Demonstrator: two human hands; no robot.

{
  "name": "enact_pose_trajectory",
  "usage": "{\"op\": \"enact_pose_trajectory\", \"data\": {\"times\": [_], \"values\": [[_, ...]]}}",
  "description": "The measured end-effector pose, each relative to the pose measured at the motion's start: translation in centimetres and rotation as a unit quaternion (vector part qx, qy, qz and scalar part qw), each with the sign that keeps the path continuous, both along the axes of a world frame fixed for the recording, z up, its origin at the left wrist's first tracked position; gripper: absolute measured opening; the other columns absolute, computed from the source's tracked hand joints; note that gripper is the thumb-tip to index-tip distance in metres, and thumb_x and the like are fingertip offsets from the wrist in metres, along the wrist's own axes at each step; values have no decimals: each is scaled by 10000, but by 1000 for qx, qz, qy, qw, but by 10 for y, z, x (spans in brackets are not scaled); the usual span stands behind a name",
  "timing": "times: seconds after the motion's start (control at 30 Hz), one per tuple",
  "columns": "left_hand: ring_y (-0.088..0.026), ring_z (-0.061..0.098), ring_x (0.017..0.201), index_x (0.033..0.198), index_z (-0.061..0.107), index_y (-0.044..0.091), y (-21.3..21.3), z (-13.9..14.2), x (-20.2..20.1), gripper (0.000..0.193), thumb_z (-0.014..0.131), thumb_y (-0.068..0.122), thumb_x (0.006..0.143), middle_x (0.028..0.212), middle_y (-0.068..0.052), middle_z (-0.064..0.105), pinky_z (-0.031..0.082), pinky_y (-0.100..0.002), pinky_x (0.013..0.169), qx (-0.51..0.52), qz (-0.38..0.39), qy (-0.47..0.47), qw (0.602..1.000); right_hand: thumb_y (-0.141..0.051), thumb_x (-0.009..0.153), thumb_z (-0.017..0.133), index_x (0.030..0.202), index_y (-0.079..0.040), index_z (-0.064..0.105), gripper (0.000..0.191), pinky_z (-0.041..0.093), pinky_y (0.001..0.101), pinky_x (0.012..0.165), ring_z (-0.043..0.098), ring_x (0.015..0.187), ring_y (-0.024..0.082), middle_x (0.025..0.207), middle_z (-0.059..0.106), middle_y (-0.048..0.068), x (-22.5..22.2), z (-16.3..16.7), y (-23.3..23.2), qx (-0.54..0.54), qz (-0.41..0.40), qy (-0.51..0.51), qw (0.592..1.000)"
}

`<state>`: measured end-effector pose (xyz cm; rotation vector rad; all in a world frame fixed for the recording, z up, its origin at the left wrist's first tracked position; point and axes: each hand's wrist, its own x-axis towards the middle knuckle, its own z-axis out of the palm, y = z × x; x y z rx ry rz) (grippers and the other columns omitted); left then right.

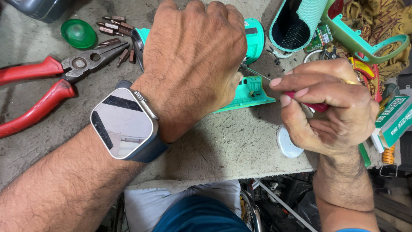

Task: The person uses a screwdriver to adjust internal components of a teal portable speaker, then uses pliers to manipulate a small part on the speaker's exterior. The person repeatedly probes a white circular component and the speaker's internal wiring before closing the speaker casing.

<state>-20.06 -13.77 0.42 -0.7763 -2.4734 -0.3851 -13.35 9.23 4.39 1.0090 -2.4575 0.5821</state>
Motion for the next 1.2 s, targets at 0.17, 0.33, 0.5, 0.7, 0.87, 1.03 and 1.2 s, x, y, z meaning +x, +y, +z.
{"op": "enact_pose_trajectory", "data": {"times": [0.17,0.33,0.5,0.7,0.87,1.03,1.2], "values": [[-251,692,793,970,711,17,1,0,0,615,837,537,666,835,-82,693,472,-426,613,13,5,16,1000,88,971,728,1101,-37,482,305,576,313,860,677,989,239,1030,760,178,2,-1,0,-18,-4,-7,1000],[-249,686,785,963,707,11,1,0,-1,588,835,502,666,826,-82,687,465,-426,602,9,5,8,1000,97,970,727,1106,-33,478,312,584,318,862,681,984,240,1031,759,181,1,-1,0,-13,0,0,1000],[-255,681,770,961,704,10,1,0,-1,633,824,555,663,824,-90,682,469,-426,621,11,1,9,1000,119,982,745,1092,-29,479,324,581,325,855,668,982,253,1029,755,185,-1,3,-2,-7,2,-1,1000],[-247,681,768,953,703,11,1,0,-1,556,822,480,680,817,-83,680,469,-423,619,8,6,12,1000,106,954,731,1083,-23,482,309,592,322,848,685,976,241,1025,756,175,-1,2,-3,-2,4,8,1000],[-243,681,758,954,703,14,1,0,-1,558,824,487,683,812,-80,679,471,-418,625,4,8,11,1000,118,974,754,1077,-27,481,326,582,324,856,679,975,245,1031,756,176,0,2,1,-3,0,0,1000],[-249,675,742,951,702,10,1,0,-1,548,822,477,691,790,-88,673,465,-424,612,9,-1,3,1000,88,980,736,1102,-44,502,295,563,317,862,683,976,237,1041,764,173,0,1,2,-12,-14,1,1000],[-238,679,745,926,699,15,2,1,-2,770,711,770,776,793,-82,677,465,-413,604,-10,9,8,1000,98,965,748,1080,-18,476,317,587,337,870,699,961,251,1030,755,180,-1,0,2,-15,-2,7,1000]]}}
